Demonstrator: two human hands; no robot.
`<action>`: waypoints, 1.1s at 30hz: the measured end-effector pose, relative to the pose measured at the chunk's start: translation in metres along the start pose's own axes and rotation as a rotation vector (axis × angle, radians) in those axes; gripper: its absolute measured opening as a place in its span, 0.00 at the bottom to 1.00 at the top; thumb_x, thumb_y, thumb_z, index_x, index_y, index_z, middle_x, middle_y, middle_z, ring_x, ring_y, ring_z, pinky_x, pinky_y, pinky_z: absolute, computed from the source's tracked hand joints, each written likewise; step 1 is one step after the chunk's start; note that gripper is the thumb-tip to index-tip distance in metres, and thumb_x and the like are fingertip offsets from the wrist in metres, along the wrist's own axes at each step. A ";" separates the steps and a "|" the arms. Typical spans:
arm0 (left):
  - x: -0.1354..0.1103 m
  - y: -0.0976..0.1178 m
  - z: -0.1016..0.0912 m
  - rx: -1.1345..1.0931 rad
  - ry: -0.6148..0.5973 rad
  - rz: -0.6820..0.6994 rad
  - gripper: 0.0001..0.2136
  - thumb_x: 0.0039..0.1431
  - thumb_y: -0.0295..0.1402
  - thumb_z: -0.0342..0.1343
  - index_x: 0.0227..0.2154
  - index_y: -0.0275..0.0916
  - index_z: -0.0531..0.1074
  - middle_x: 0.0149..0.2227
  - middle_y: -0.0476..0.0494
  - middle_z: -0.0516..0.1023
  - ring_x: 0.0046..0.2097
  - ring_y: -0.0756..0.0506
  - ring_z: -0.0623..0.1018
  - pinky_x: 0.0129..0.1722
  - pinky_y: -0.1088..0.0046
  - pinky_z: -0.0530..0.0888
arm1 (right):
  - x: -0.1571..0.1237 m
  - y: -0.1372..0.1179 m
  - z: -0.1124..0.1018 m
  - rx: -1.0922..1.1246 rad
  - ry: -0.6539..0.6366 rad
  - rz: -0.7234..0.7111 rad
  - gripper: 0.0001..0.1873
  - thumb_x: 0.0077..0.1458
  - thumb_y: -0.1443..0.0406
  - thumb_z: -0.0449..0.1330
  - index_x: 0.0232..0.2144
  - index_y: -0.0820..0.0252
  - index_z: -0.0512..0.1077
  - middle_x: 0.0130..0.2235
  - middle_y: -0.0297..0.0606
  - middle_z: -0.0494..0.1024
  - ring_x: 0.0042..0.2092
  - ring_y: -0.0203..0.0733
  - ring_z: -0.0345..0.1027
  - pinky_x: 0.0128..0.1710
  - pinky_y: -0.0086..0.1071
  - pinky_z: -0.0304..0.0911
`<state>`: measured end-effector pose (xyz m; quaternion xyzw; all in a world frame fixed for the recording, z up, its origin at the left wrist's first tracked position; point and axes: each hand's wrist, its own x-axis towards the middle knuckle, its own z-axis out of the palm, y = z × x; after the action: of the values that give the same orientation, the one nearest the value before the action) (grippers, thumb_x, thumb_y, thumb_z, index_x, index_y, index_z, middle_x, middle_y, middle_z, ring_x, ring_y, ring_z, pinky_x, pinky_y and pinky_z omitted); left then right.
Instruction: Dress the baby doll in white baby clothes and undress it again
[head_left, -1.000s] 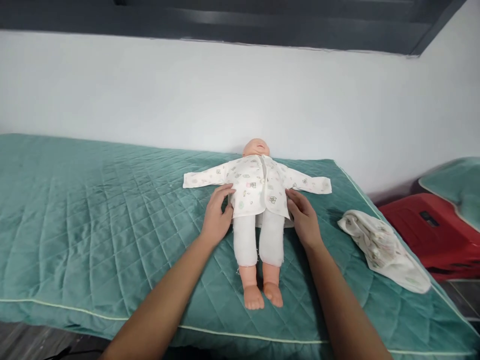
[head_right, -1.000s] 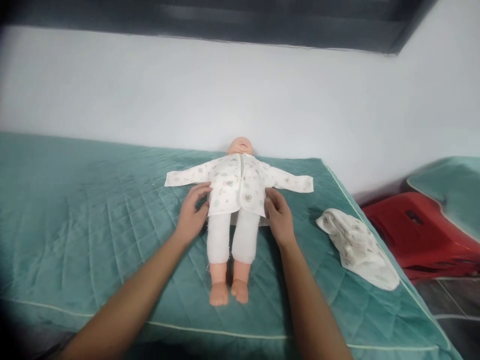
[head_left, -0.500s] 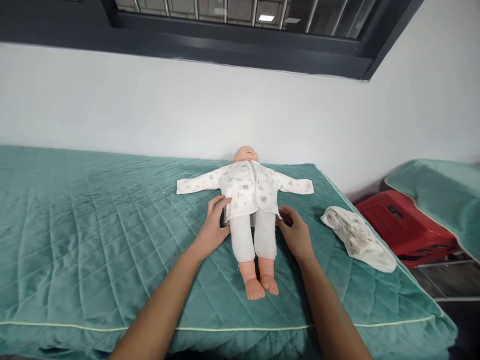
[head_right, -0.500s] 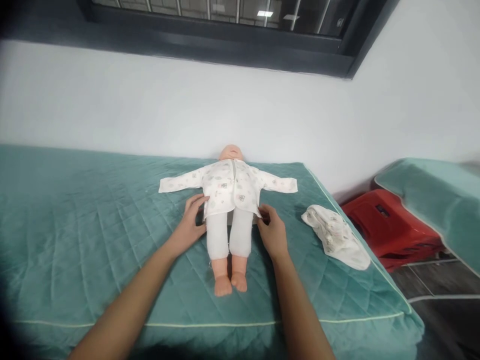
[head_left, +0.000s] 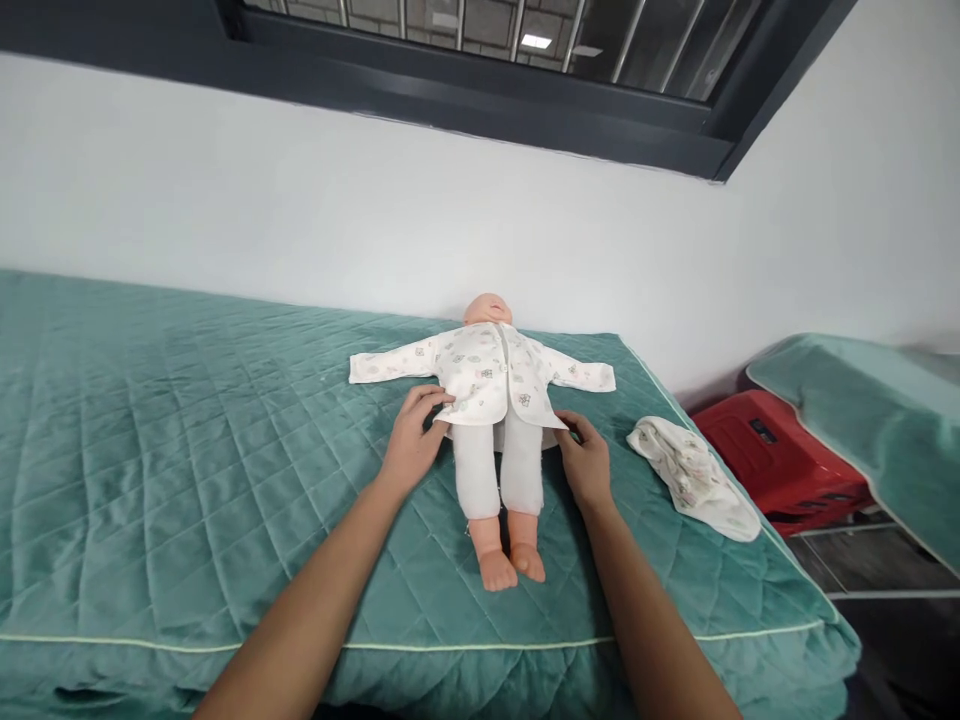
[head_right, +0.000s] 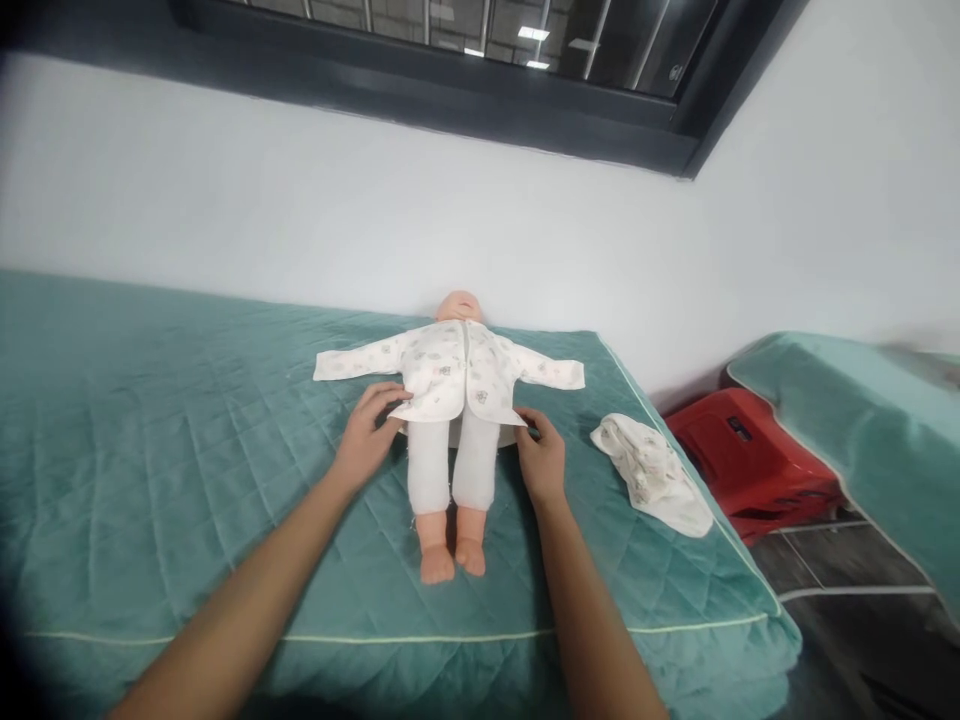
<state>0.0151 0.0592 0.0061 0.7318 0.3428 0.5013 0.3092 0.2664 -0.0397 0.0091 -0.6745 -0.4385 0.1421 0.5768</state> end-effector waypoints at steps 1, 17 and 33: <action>0.000 0.000 -0.001 0.006 0.004 0.005 0.11 0.60 0.27 0.53 0.42 0.42 0.77 0.51 0.41 0.73 0.54 0.42 0.75 0.58 0.59 0.71 | 0.001 0.001 0.001 0.011 -0.013 0.001 0.16 0.53 0.60 0.60 0.42 0.58 0.79 0.46 0.42 0.83 0.49 0.50 0.74 0.52 0.45 0.68; 0.000 0.007 0.004 0.435 -0.047 0.452 0.11 0.65 0.30 0.52 0.47 0.44 0.76 0.48 0.39 0.78 0.48 0.41 0.75 0.48 0.60 0.72 | -0.001 0.003 0.008 -0.020 -0.158 -0.368 0.22 0.63 0.64 0.57 0.58 0.48 0.71 0.63 0.40 0.70 0.64 0.47 0.63 0.65 0.50 0.57; 0.014 0.008 0.002 -0.133 0.467 -0.218 0.23 0.62 0.49 0.55 0.21 0.41 0.54 0.23 0.54 0.53 0.27 0.52 0.57 0.27 0.75 0.58 | 0.014 0.012 0.000 0.576 0.093 0.126 0.13 0.56 0.53 0.61 0.31 0.56 0.69 0.33 0.32 0.76 0.32 0.38 0.68 0.32 0.33 0.65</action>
<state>0.0218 0.0664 0.0191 0.5332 0.4481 0.6416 0.3213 0.2797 -0.0286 0.0028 -0.5148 -0.3106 0.2649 0.7539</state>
